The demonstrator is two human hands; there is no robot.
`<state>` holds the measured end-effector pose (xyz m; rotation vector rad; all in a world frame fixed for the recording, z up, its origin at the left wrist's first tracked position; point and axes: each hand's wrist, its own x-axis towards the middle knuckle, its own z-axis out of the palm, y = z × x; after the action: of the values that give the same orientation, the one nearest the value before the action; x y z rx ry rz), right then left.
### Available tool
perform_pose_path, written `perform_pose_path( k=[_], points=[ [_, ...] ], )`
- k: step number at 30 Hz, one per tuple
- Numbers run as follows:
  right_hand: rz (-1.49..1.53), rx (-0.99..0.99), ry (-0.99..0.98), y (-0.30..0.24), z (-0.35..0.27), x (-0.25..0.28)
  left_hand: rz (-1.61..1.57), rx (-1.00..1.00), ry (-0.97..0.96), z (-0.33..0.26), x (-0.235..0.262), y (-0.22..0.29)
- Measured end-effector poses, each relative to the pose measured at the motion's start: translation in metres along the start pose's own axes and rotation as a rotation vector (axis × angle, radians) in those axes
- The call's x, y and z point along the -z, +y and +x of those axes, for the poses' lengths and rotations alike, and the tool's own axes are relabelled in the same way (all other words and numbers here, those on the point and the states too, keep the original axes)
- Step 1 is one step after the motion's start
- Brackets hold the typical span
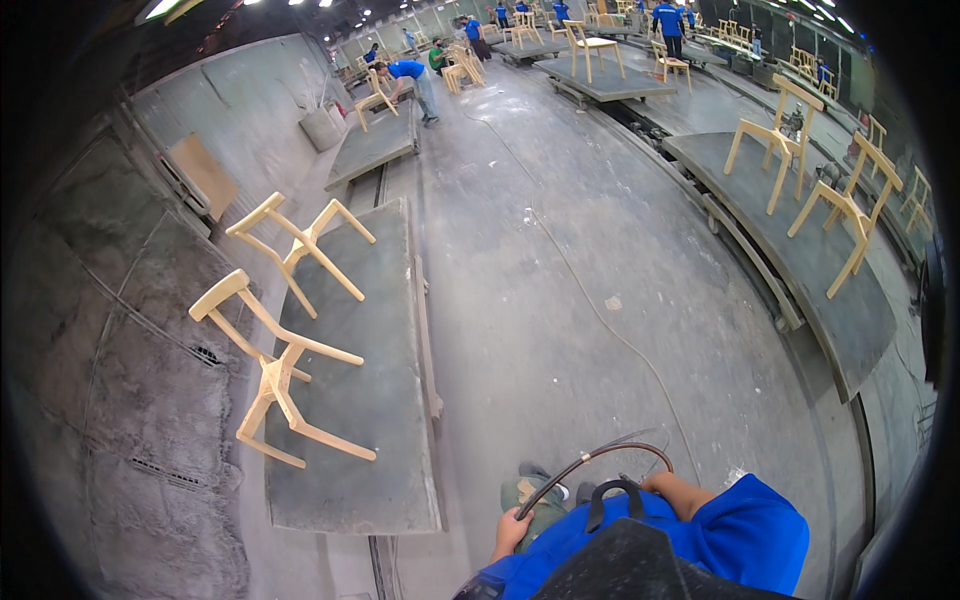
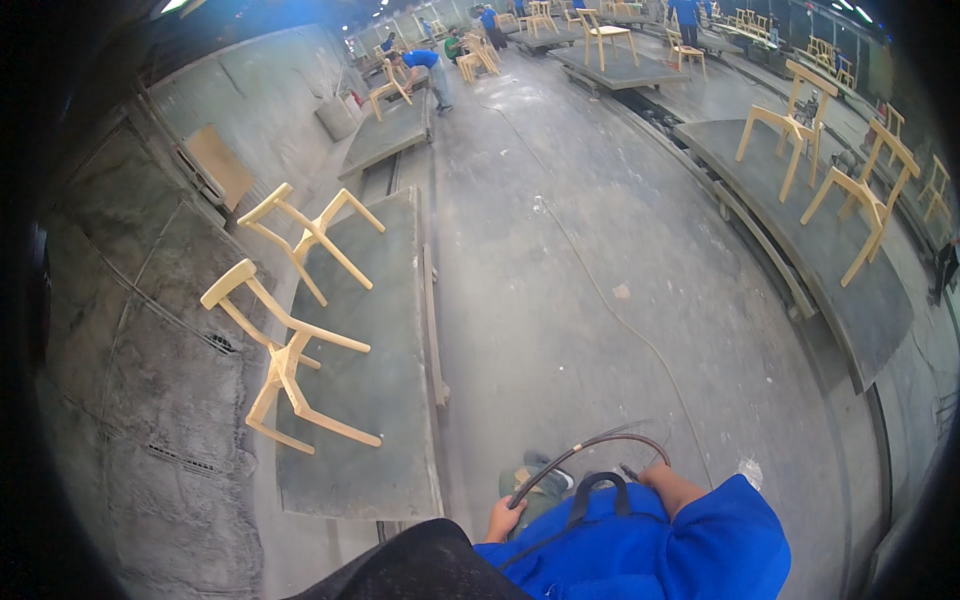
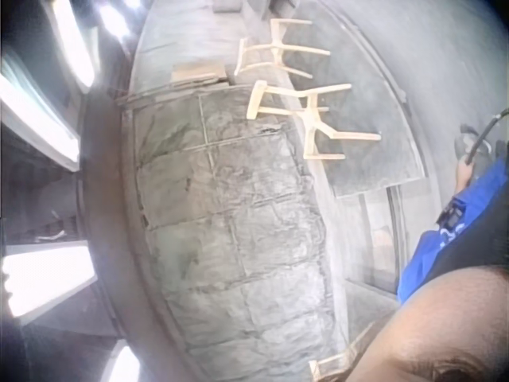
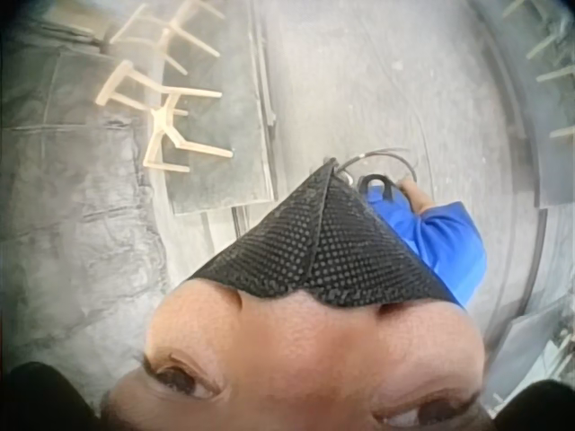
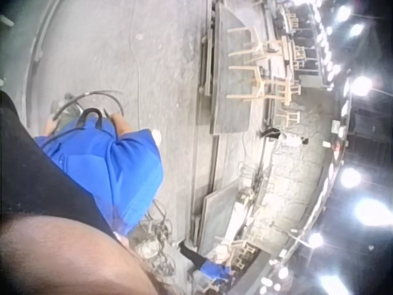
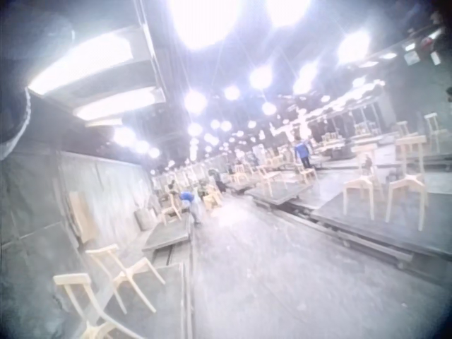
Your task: The person uses a spray gun to apply finish to wooden chair frames on a factory floor. They pick up each chair, spray the legs and seat, then place it back down, repeating the process for several chairs.
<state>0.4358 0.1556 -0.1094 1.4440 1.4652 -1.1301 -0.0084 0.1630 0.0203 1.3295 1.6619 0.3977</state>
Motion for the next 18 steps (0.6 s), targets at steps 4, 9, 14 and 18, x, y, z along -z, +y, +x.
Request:
perform_pose_path(
  k=[4, 9, 14, 18],
  points=[
    [0.059, -0.031, 0.001, -0.002, -0.012, 0.007, -0.008, 0.013, -0.007, 0.009, 0.000, 0.001],
    [0.038, -0.043, 0.043, -0.002, -0.016, 0.007, 0.011, -0.015, 0.012, 0.010, -0.001, 0.007],
    [0.056, -0.017, -0.012, 0.004, -0.012, 0.003, 0.049, 0.008, -0.026, 0.020, 0.001, 0.014],
    [0.095, -0.043, -0.005, 0.004, -0.017, 0.008, 0.044, -0.008, -0.040, 0.028, 0.003, 0.018]
  ],
)
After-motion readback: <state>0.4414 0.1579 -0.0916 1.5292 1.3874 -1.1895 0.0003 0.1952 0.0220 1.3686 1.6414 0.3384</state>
